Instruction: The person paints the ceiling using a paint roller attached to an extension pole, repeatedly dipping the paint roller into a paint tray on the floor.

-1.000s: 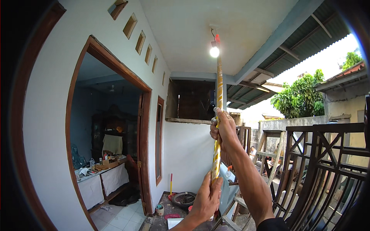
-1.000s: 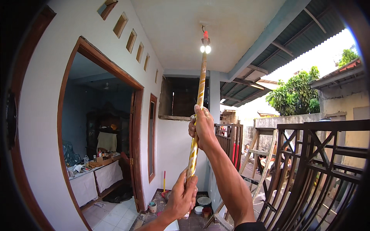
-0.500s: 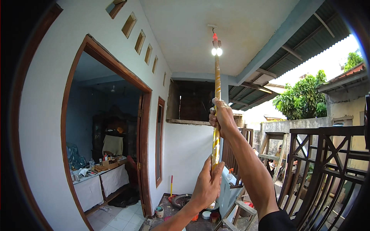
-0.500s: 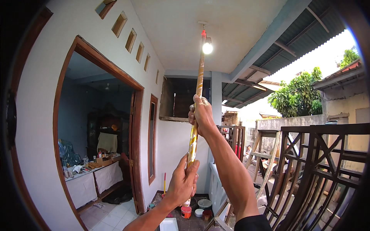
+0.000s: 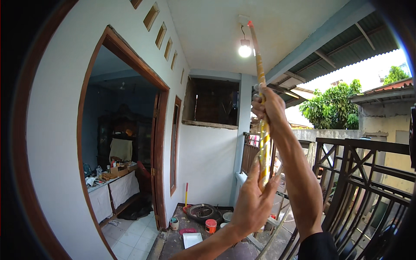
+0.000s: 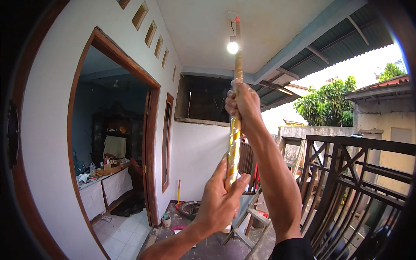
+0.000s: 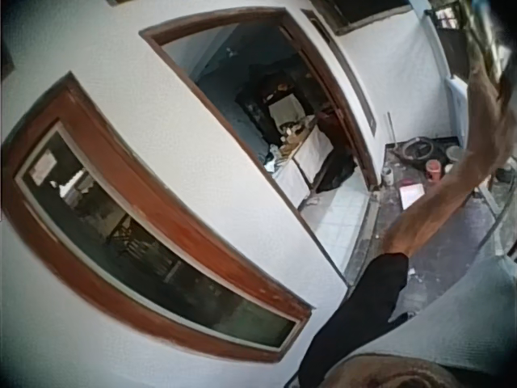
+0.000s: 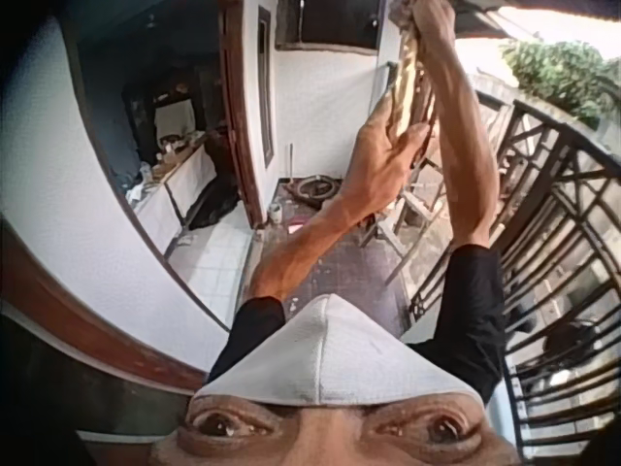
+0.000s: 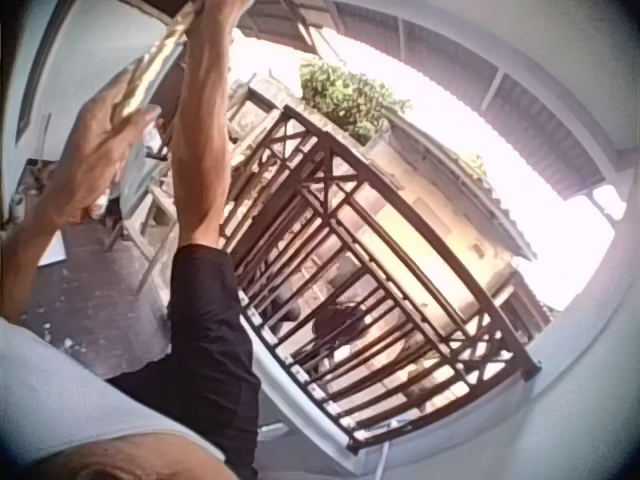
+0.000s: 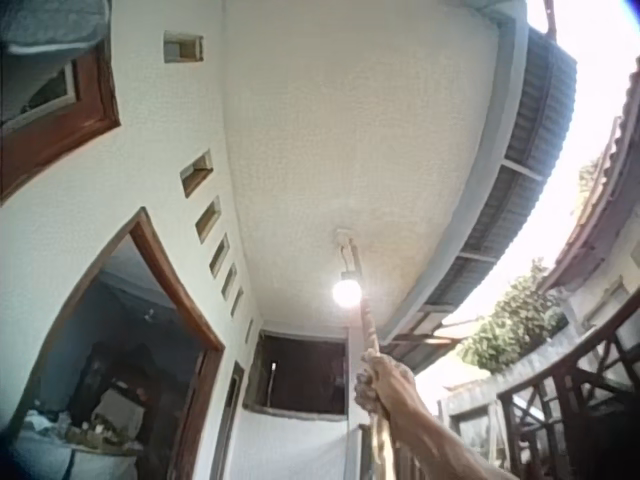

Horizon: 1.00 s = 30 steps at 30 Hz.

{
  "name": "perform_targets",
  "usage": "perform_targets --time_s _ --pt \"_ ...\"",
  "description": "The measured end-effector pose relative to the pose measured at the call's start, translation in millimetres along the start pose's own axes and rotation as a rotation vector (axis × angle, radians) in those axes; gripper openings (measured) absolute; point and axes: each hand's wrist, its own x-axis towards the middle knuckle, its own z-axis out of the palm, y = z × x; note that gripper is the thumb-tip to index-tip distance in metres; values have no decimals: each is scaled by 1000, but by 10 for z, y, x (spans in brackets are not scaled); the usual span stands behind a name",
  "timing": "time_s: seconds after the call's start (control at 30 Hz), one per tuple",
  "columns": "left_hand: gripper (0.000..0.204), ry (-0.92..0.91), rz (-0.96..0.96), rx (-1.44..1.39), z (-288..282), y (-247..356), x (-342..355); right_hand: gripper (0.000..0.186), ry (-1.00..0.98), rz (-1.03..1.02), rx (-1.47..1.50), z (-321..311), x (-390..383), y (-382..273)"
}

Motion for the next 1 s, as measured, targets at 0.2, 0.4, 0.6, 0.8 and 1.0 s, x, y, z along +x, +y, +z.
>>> perform_targets --time_s 0.2,0.4,0.6,0.8,1.0 --pt "64 -67 9 -180 369 549 -533 23 47 -33 -66 297 -643 -736" --pt "78 -78 141 -159 463 650 -1089 31 45 -35 -108 611 -1250 -950" --pt "81 -135 -223 -347 317 835 -993 21 10 -27 -113 539 -1112 -873" --pt "75 -110 -94 -276 38 350 -429 23 -1 -51 -97 279 -478 -356" --pt "73 -75 -100 -202 -208 1 2 23 -1 -35 -90 131 -16 80"
